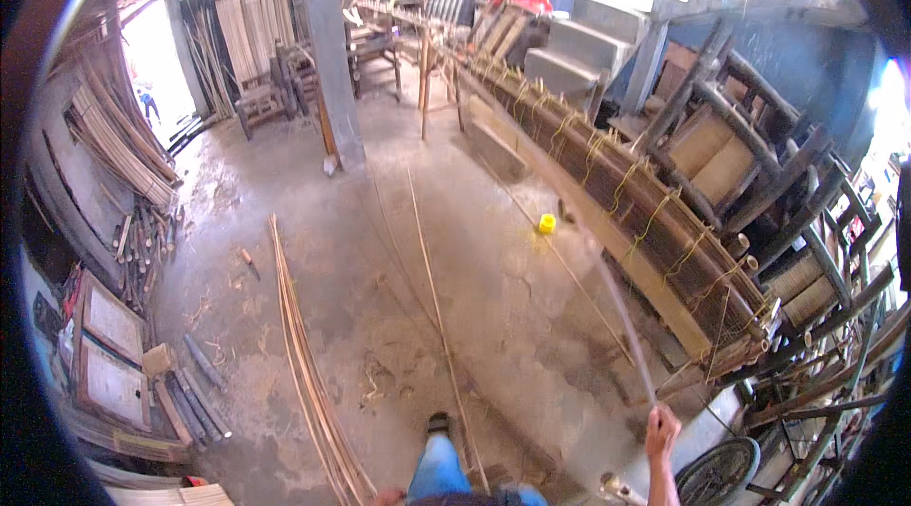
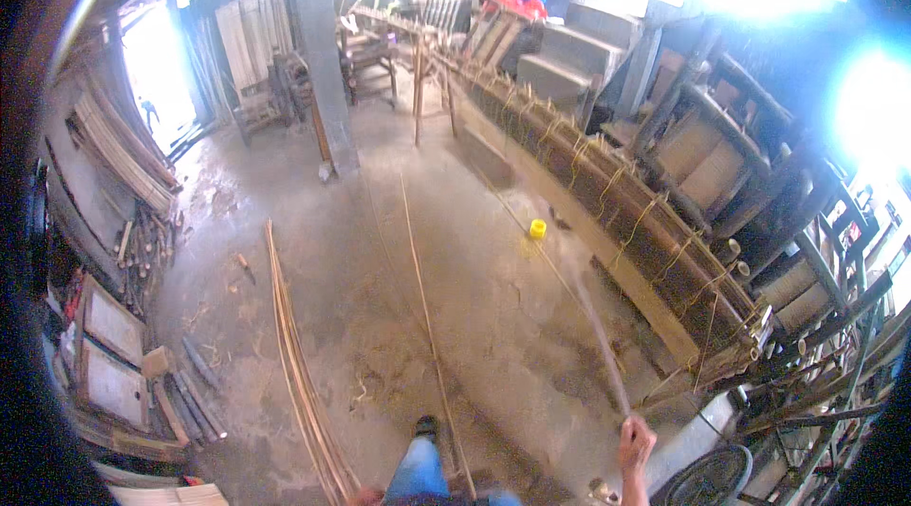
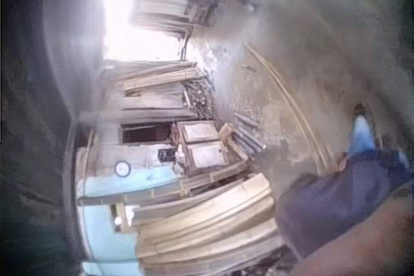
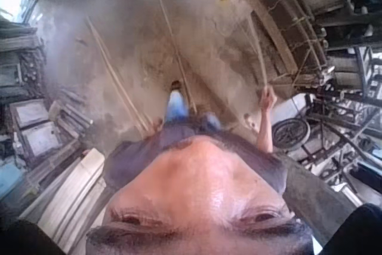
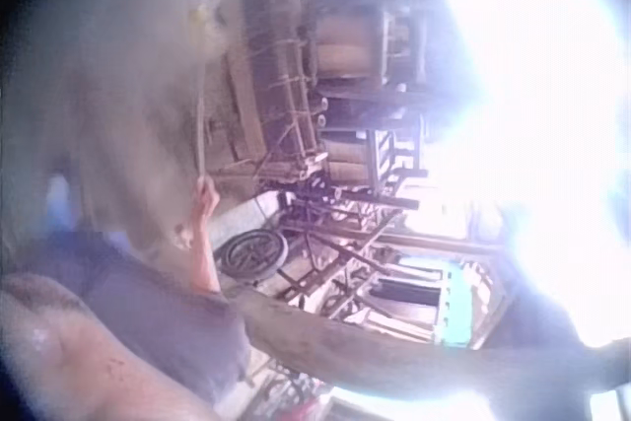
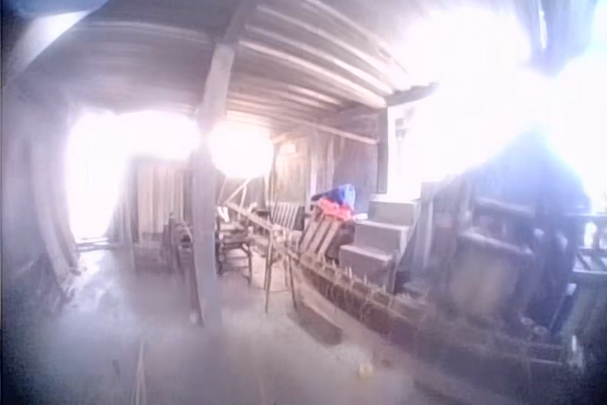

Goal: The person sits on the floor and gathers thin wooden strips, then stands to tie them into bundles using yellow string on a wooden rack. The person repeatedly wraps and knots the string around the strips to secure them.

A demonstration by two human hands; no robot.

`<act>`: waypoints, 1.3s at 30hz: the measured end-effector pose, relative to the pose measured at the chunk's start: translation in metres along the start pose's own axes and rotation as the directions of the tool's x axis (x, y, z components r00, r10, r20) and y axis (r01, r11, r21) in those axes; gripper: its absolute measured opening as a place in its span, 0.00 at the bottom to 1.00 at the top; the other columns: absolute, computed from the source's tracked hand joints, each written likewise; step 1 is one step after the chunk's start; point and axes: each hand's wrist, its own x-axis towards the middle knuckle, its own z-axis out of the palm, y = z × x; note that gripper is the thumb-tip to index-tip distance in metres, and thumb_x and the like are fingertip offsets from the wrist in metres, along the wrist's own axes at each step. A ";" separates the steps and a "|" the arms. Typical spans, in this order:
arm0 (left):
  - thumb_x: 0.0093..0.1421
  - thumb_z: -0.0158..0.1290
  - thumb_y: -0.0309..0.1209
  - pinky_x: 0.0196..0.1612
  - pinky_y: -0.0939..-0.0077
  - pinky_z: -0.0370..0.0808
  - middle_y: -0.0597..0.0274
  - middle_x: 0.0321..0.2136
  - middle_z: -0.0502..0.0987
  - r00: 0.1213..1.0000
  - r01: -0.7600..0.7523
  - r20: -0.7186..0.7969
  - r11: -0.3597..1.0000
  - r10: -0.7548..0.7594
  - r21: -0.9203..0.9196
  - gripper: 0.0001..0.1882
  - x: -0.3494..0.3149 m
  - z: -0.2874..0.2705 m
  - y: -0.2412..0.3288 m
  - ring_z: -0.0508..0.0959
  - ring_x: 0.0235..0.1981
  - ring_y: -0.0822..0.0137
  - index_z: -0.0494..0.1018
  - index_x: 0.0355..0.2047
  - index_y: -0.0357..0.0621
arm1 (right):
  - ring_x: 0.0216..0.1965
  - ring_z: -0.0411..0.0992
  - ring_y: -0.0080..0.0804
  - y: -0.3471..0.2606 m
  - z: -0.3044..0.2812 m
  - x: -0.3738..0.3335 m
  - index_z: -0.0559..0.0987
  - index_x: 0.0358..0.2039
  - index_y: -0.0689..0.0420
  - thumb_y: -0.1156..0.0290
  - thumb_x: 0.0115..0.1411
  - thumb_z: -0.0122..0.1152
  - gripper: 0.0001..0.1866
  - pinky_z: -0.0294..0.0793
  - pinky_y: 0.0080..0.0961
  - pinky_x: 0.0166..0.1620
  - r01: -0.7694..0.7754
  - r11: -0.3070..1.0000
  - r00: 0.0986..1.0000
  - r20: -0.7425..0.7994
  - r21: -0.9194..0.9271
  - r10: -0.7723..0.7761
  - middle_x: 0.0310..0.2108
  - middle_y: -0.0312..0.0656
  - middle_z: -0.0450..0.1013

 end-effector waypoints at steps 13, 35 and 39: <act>0.57 0.51 0.36 0.42 0.70 0.73 0.54 0.32 0.79 0.742 -0.589 -0.430 0.806 0.514 -0.052 0.16 0.180 -0.227 0.479 0.79 0.35 0.63 0.73 0.44 0.43 | 0.29 0.75 0.37 0.056 -0.026 0.309 0.77 0.36 0.64 0.61 0.59 0.55 0.17 0.70 0.30 0.36 0.097 0.990 0.983 -0.148 -0.107 -0.112 0.26 0.51 0.75; 0.52 0.48 0.46 0.43 0.60 0.73 0.50 0.33 0.79 0.942 -0.315 0.040 0.841 0.332 0.439 0.19 0.281 0.032 0.654 0.78 0.37 0.50 0.78 0.34 0.47 | 0.24 0.72 0.42 0.223 -0.117 0.534 0.77 0.27 0.65 0.69 0.52 0.60 0.10 0.69 0.32 0.31 -0.020 0.974 0.986 0.159 -0.226 0.058 0.21 0.49 0.73; 0.54 0.48 0.46 0.43 0.59 0.72 0.44 0.35 0.77 0.880 -0.473 0.289 0.639 0.378 0.606 0.20 0.321 0.058 0.801 0.77 0.39 0.47 0.76 0.35 0.41 | 0.32 0.72 0.45 0.253 -0.070 0.537 0.80 0.33 0.57 0.64 0.55 0.59 0.10 0.71 0.36 0.35 0.013 0.922 0.996 0.083 -0.386 0.021 0.30 0.46 0.75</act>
